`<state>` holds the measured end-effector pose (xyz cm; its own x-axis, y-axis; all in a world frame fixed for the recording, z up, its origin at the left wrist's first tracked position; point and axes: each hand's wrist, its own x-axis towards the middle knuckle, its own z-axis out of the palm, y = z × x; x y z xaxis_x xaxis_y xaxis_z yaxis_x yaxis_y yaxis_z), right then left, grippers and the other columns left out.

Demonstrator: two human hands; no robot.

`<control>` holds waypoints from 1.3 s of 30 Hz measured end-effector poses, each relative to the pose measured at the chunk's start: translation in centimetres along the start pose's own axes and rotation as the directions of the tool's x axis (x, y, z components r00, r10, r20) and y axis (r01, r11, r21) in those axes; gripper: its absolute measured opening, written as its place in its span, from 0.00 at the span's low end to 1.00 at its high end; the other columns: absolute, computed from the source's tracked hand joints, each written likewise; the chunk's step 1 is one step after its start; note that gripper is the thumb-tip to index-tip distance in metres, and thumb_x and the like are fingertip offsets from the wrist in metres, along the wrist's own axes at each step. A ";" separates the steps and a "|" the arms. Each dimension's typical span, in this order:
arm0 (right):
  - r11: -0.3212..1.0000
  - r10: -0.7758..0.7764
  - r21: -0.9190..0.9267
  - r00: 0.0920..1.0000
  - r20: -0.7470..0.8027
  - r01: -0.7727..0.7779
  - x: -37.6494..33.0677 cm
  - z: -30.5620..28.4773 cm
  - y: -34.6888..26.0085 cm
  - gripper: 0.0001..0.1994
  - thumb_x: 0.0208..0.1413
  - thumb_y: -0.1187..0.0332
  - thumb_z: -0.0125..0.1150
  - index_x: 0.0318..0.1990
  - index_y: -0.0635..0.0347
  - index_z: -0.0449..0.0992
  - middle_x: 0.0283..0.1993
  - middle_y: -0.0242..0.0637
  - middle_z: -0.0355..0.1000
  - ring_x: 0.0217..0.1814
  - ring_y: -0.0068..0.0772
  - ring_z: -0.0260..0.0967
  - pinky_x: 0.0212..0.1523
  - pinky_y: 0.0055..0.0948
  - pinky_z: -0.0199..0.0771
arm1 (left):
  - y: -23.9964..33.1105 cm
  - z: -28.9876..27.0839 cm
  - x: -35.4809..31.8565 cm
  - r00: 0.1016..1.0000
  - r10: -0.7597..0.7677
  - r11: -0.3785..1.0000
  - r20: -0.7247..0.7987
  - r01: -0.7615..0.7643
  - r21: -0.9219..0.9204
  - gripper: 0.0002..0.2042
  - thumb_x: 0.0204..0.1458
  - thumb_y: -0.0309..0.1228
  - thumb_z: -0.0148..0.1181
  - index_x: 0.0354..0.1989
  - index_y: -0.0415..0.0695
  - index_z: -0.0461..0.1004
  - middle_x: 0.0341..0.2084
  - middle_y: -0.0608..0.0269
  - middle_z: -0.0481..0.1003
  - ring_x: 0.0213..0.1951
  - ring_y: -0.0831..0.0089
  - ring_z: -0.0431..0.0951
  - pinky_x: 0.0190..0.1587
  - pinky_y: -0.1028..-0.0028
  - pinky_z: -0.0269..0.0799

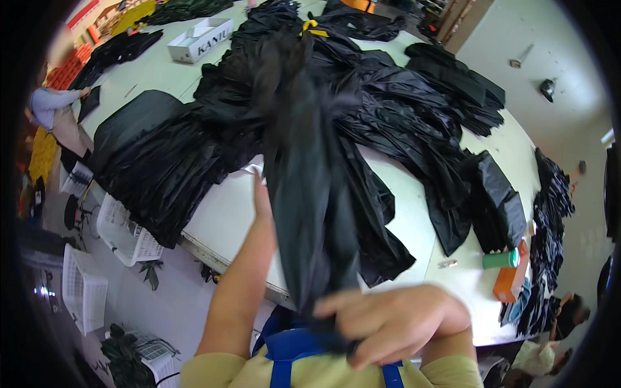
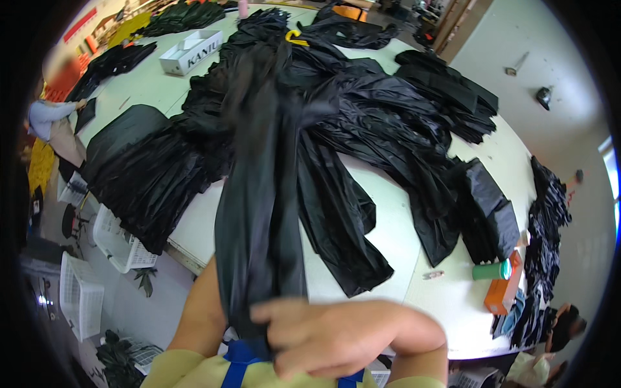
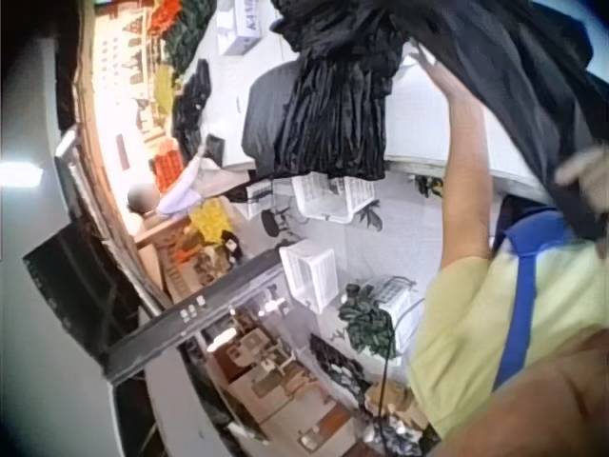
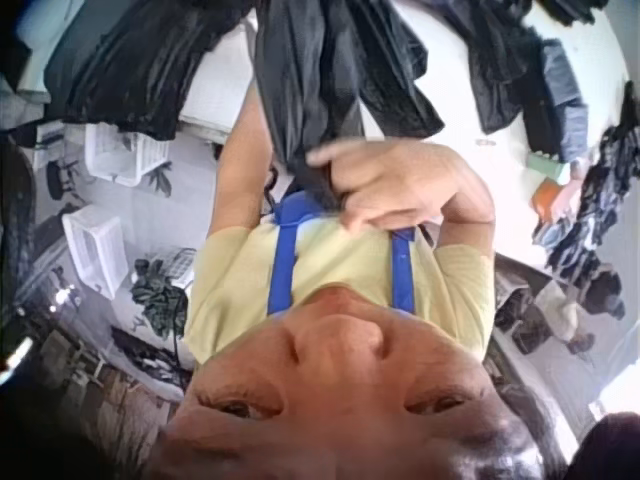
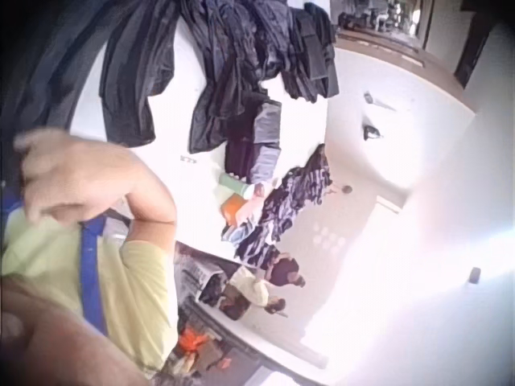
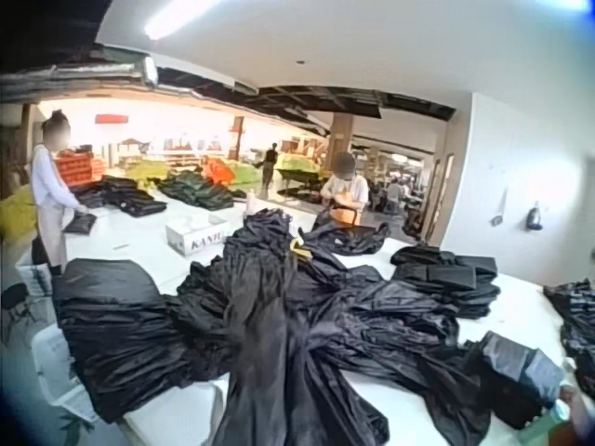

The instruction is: The person repeatedly picks up black fabric pieces, unfolds them on a table, and uses a small blade to cut along seams or edges. After each cut, the fabric is folded and set aside. The process is repeated for multiple pieces throughout the clip.

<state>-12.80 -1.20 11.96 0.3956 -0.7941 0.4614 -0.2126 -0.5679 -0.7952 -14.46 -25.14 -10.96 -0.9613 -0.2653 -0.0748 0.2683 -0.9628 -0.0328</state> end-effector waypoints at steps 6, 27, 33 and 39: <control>0.929 0.369 0.168 0.813 -0.451 -0.329 -6.3 7.2 0.6 0.20 0.52 0.72 0.62 0.54 0.60 0.70 0.51 0.46 0.66 0.54 0.48 0.66 0.57 0.36 0.66 | 4.4 2.1 -5.1 0.988 0.089 0.824 -0.128 -0.001 0.567 0.23 0.56 0.35 0.56 0.59 0.40 0.68 0.56 0.55 0.70 0.54 0.64 0.73 0.57 0.65 0.68; 0.727 0.252 0.439 0.800 0.545 -0.528 -4.8 31.0 16.6 0.39 0.60 0.39 0.48 0.66 0.65 0.58 0.69 0.48 0.57 0.72 0.44 0.50 0.71 0.37 0.46 | -4.6 6.4 -36.3 0.998 -0.049 0.157 -0.050 0.057 0.986 0.23 0.51 0.27 0.58 0.58 0.37 0.68 0.54 0.51 0.72 0.53 0.63 0.74 0.57 0.67 0.68; 0.517 0.621 0.750 0.784 0.004 -0.413 -10.7 31.4 15.4 0.36 0.61 0.39 0.44 0.66 0.59 0.60 0.65 0.42 0.63 0.68 0.37 0.58 0.64 0.35 0.59 | -5.9 7.7 -40.4 0.998 0.038 0.150 0.054 -0.059 0.987 0.24 0.49 0.25 0.58 0.57 0.36 0.68 0.54 0.50 0.72 0.53 0.62 0.75 0.56 0.67 0.68; 0.184 0.782 0.983 0.608 -0.137 -0.016 -10.2 22.7 2.7 0.32 0.61 0.48 0.51 0.66 0.59 0.57 0.63 0.41 0.65 0.62 0.39 0.65 0.61 0.40 0.66 | -3.5 11.3 -39.1 0.965 -0.233 0.075 0.122 -0.107 0.991 0.24 0.47 0.23 0.58 0.57 0.35 0.68 0.53 0.49 0.73 0.52 0.62 0.75 0.56 0.67 0.68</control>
<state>2.85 10.28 -3.86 -0.0476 -0.9567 -0.2872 0.8325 0.1209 -0.5407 21.45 -11.98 3.38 -0.9977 -0.0381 0.0568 0.0603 -0.0955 0.9936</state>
